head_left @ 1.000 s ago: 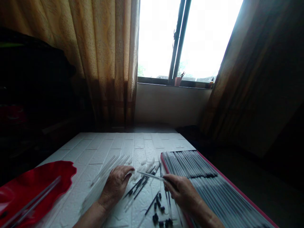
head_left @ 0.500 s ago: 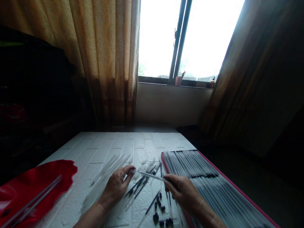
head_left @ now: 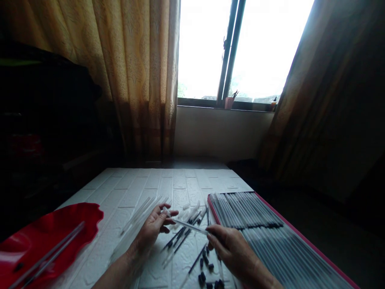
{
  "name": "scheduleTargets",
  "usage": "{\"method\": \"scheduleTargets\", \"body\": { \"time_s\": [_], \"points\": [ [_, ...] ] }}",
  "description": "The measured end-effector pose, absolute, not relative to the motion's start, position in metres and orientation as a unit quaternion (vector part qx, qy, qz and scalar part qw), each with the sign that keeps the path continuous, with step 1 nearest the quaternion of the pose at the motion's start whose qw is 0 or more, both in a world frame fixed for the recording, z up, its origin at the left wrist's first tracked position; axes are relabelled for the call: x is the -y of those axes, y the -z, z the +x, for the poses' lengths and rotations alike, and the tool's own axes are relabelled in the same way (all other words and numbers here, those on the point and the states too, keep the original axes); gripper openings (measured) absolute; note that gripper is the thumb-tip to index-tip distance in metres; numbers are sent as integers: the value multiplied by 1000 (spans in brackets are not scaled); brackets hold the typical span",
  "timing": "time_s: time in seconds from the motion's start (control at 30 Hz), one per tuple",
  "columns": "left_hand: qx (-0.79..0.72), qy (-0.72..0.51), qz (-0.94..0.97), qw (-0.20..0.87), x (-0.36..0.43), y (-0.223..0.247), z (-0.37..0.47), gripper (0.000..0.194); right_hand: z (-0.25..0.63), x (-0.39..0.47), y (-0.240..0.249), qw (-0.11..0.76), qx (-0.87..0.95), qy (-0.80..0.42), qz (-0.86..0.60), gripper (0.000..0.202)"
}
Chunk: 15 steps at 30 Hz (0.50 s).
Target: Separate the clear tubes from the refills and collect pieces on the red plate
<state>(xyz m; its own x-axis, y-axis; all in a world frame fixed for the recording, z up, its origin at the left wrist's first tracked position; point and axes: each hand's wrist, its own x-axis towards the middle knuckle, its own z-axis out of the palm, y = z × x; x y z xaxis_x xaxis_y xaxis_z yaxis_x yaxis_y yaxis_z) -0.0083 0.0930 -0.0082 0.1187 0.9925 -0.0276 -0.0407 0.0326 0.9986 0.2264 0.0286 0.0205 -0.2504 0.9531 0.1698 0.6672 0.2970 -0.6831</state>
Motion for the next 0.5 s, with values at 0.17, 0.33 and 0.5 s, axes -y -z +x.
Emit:
{"method": "scheduleTargets", "body": {
  "time_s": [0.17,0.33,0.5],
  "points": [
    [-457,-474,515,548,-94,17,-6,42,224,-30,-16,295,745,-253,-542,26],
    [-446,-464,529,553,-91,15,-8,39,222,-30,-15,305,741,-264,-538,26],
    [-440,-470,514,567,-91,16,-8,37,223,-31,-13,309,743,-262,-532,27]
  ]
}}
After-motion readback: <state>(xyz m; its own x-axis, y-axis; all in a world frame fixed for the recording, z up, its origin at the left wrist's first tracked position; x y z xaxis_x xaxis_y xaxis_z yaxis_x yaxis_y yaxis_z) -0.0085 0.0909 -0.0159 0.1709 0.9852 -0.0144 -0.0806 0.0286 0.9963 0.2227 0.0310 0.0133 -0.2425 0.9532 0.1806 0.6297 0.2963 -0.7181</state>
